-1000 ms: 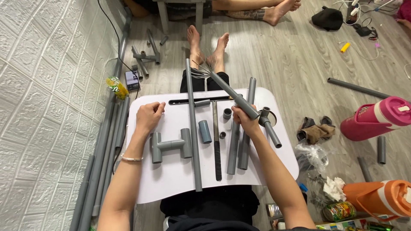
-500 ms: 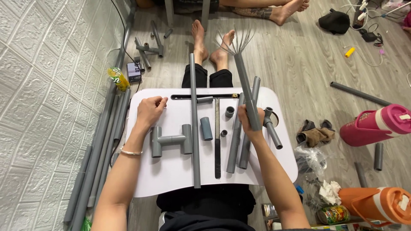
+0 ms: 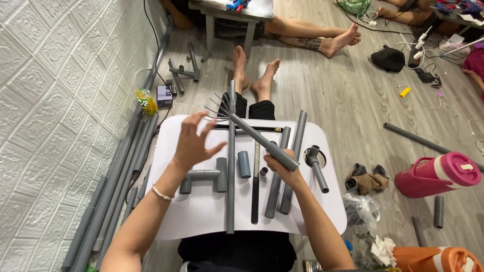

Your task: Assembling a structure using PVC pipes and connectors on a small table while sitting on the floor.

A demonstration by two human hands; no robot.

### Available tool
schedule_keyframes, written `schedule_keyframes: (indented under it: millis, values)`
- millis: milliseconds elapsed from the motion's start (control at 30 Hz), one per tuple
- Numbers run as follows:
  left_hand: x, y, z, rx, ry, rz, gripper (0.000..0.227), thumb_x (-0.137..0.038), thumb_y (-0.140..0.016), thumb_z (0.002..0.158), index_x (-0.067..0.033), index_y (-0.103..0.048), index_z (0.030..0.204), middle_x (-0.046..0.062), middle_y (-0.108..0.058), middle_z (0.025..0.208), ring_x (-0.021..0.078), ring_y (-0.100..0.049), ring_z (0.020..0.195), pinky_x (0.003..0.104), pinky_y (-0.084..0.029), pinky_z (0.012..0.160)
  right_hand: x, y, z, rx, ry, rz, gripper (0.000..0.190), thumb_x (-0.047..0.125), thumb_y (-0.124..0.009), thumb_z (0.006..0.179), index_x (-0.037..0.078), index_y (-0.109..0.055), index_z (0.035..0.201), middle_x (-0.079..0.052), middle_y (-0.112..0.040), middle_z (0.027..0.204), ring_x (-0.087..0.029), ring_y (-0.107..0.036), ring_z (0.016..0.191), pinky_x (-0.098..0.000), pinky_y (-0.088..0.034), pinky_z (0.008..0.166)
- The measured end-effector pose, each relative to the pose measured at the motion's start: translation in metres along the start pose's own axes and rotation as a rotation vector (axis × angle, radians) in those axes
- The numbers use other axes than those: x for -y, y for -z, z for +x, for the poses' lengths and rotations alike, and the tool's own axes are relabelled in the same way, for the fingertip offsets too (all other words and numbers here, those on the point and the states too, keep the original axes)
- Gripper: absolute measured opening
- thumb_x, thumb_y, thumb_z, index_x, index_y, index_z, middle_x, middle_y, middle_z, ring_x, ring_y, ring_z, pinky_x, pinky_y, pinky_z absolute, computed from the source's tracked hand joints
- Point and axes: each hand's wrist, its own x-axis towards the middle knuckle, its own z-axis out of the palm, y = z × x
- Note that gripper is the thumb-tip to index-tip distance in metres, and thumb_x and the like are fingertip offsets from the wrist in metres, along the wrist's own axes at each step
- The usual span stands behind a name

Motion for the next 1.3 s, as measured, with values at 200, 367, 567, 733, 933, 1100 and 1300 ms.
schedule_keyframes:
  millis: [200, 367, 567, 733, 933, 1100, 1300]
  values:
    - [-0.063, -0.003, 0.025, -0.079, -0.25, 0.014, 0.042, -0.029, -0.062, 0.103, -0.0172, -0.066, 0.143, 0.016, -0.063, 0.147, 0.0341, -0.064, 0.133, 0.05, -0.048, 0.114, -0.004, -0.011, -0.004, 0.154, -0.022, 0.284, 0.044, -0.006, -0.056, 0.093, 0.013, -0.046, 0.054, 0.001, -0.035, 0.046, -0.012, -0.027, 0.042, -0.0263, -0.032, 0.04]
    - [-0.07, -0.006, 0.035, 0.018, -0.255, 0.008, 0.019, -0.026, -0.065, 0.1, -0.0157, -0.071, 0.115, 0.005, -0.066, 0.102, 0.0244, -0.07, 0.1, 0.045, -0.055, 0.103, -0.019, -0.016, -0.013, 0.201, -0.014, 0.293, 0.042, -0.007, -0.059, 0.093, 0.009, -0.049, 0.056, 0.0, -0.036, 0.045, -0.012, -0.028, 0.041, -0.0264, -0.035, 0.041]
    - [-0.067, -0.01, 0.032, 0.21, -0.221, -0.012, 0.019, -0.028, -0.071, 0.091, -0.0175, -0.061, 0.079, -0.001, -0.059, 0.065, 0.0183, -0.066, 0.059, 0.033, -0.057, 0.066, 0.007, -0.031, -0.001, 0.254, 0.028, 0.219, 0.049, -0.009, -0.059, 0.094, 0.011, -0.044, 0.052, 0.0, -0.036, 0.042, -0.009, -0.026, 0.04, -0.0234, -0.031, 0.04]
    - [-0.069, 0.002, 0.045, 0.36, -0.224, -0.018, 0.021, -0.028, -0.077, 0.08, -0.0178, -0.06, 0.074, 0.001, -0.064, 0.061, 0.0194, -0.069, 0.056, 0.032, -0.055, 0.06, 0.001, -0.028, -0.005, 0.235, 0.125, 0.066, 0.047, -0.005, -0.059, 0.096, 0.013, -0.044, 0.055, 0.001, -0.037, 0.04, -0.009, -0.026, 0.037, -0.0216, -0.031, 0.04]
    - [-0.067, 0.0, 0.051, 0.808, -0.2, -0.041, 0.012, -0.031, -0.074, 0.083, -0.0198, -0.071, 0.08, 0.002, -0.073, 0.065, 0.0244, -0.076, 0.061, 0.038, -0.056, 0.059, 0.011, -0.028, -0.004, 0.265, 0.187, -0.142, 0.043, -0.002, -0.059, 0.097, 0.014, -0.043, 0.06, 0.001, -0.037, 0.042, -0.011, -0.028, 0.035, -0.0224, -0.032, 0.039]
    - [-0.074, 0.017, 0.079, 1.074, -0.168, -0.142, 0.011, -0.027, -0.073, 0.078, -0.0175, -0.073, 0.074, 0.005, -0.071, 0.061, 0.0284, -0.075, 0.06, 0.04, -0.059, 0.057, 0.015, -0.022, -0.006, 0.36, 0.096, -0.249, 0.036, -0.003, -0.061, 0.091, 0.014, -0.044, 0.063, 0.0, -0.04, 0.046, -0.014, -0.033, 0.04, -0.0272, -0.035, 0.043]
    - [-0.072, 0.023, 0.08, 1.204, -0.14, -0.231, 0.015, -0.027, -0.076, 0.075, -0.0122, -0.076, 0.078, 0.009, -0.072, 0.068, 0.0303, -0.076, 0.062, 0.043, -0.06, 0.057, 0.006, -0.022, -0.016, 0.445, 0.052, -0.332, 0.031, -0.001, -0.06, 0.09, 0.013, -0.048, 0.065, -0.001, -0.044, 0.05, -0.017, -0.039, 0.044, -0.0295, -0.04, 0.046]
